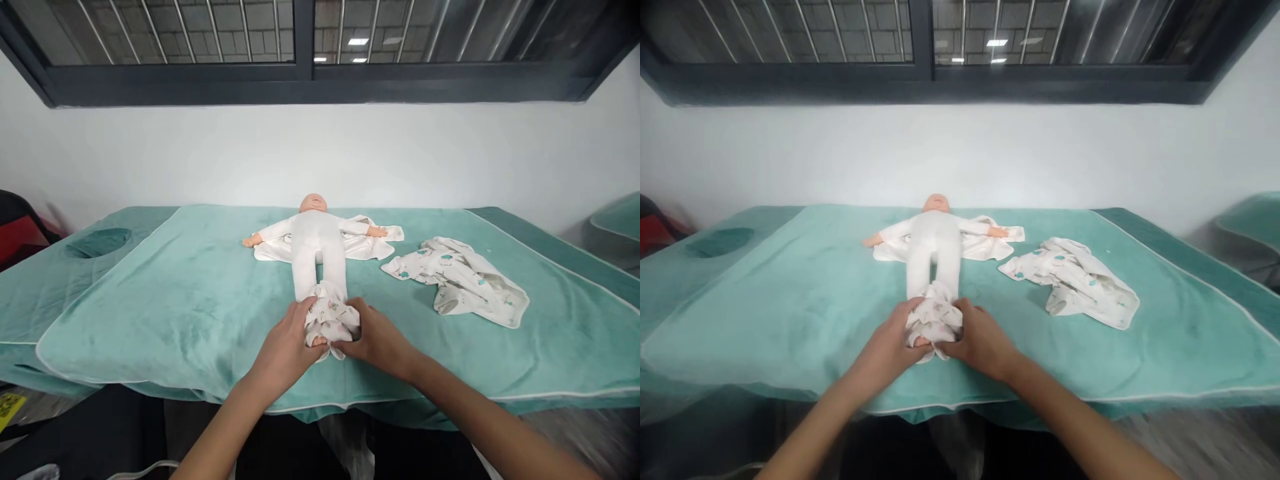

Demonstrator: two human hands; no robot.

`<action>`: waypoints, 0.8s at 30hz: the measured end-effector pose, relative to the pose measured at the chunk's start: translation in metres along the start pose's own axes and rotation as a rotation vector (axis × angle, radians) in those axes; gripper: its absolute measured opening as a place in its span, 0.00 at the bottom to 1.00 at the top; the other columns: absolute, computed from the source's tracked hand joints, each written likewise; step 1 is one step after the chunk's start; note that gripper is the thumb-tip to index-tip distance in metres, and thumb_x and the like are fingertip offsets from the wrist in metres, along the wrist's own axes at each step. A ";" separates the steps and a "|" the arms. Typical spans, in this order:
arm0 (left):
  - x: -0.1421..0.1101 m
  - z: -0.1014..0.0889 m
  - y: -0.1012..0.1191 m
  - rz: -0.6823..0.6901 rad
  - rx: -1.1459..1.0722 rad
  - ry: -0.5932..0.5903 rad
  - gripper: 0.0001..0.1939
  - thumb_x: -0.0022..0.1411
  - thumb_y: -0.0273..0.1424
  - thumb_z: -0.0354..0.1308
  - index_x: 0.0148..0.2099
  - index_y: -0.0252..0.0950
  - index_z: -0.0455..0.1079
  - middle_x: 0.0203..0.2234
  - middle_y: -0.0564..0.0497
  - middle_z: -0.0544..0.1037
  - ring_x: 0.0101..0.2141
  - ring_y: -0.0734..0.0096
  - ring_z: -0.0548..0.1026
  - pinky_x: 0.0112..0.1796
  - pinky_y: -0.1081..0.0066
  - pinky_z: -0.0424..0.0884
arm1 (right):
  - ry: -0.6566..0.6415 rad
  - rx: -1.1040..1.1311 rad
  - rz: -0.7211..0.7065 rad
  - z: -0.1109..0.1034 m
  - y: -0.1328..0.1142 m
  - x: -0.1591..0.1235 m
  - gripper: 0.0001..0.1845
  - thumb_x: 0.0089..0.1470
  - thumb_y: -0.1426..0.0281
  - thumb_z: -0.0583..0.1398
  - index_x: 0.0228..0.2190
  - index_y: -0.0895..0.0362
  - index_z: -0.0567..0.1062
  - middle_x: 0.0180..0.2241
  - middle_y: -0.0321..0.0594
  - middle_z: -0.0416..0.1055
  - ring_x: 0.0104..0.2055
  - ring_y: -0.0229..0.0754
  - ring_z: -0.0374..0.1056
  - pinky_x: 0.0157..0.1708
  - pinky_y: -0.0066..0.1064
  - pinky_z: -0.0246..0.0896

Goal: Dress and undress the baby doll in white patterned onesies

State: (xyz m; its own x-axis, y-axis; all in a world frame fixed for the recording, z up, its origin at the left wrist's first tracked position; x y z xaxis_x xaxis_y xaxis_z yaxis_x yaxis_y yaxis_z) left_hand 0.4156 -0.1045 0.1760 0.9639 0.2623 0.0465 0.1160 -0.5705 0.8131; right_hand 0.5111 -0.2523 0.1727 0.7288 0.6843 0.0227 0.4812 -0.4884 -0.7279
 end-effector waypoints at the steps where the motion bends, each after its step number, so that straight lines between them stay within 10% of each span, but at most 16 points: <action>1: 0.001 -0.001 0.003 -0.022 -0.036 -0.032 0.34 0.53 0.32 0.63 0.62 0.46 0.59 0.54 0.46 0.70 0.51 0.51 0.70 0.50 0.55 0.67 | -0.036 0.009 -0.014 0.001 -0.004 0.001 0.30 0.42 0.56 0.69 0.44 0.54 0.69 0.38 0.43 0.75 0.42 0.55 0.69 0.37 0.40 0.61; 7: -0.003 -0.009 0.026 -0.227 -0.574 -0.307 0.33 0.48 0.25 0.65 0.57 0.42 0.65 0.47 0.49 0.77 0.47 0.56 0.75 0.44 0.65 0.72 | -0.421 0.641 0.023 0.001 -0.028 0.000 0.24 0.48 0.60 0.68 0.46 0.54 0.75 0.45 0.41 0.75 0.46 0.49 0.71 0.44 0.36 0.65; 12: 0.007 -0.012 0.030 -0.255 -0.804 -0.295 0.30 0.51 0.28 0.65 0.57 0.39 0.68 0.49 0.46 0.77 0.46 0.57 0.76 0.40 0.68 0.72 | -0.441 1.001 0.153 0.000 -0.019 0.013 0.23 0.50 0.60 0.67 0.45 0.60 0.77 0.45 0.47 0.76 0.43 0.45 0.73 0.42 0.32 0.68; 24: 0.019 -0.047 0.007 -0.214 -0.623 -0.277 0.22 0.63 0.47 0.55 0.50 0.38 0.75 0.45 0.47 0.79 0.46 0.61 0.74 0.47 0.67 0.68 | -0.554 0.694 0.000 -0.021 -0.017 0.030 0.30 0.59 0.45 0.53 0.42 0.59 0.76 0.41 0.44 0.74 0.41 0.42 0.68 0.44 0.33 0.63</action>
State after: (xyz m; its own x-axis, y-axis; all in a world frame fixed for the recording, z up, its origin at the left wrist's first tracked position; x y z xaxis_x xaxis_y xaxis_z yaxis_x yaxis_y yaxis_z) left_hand 0.4234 -0.0671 0.2099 0.9703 0.0641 -0.2333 0.2308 0.0442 0.9720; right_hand 0.5355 -0.2348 0.2000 0.3021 0.9359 -0.1811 -0.0532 -0.1731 -0.9835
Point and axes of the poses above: each hand's wrist, its own x-axis towards the middle knuckle, its own z-axis out of the palm, y = z × x, the point moved 9 cm from there along x, towards the middle knuckle
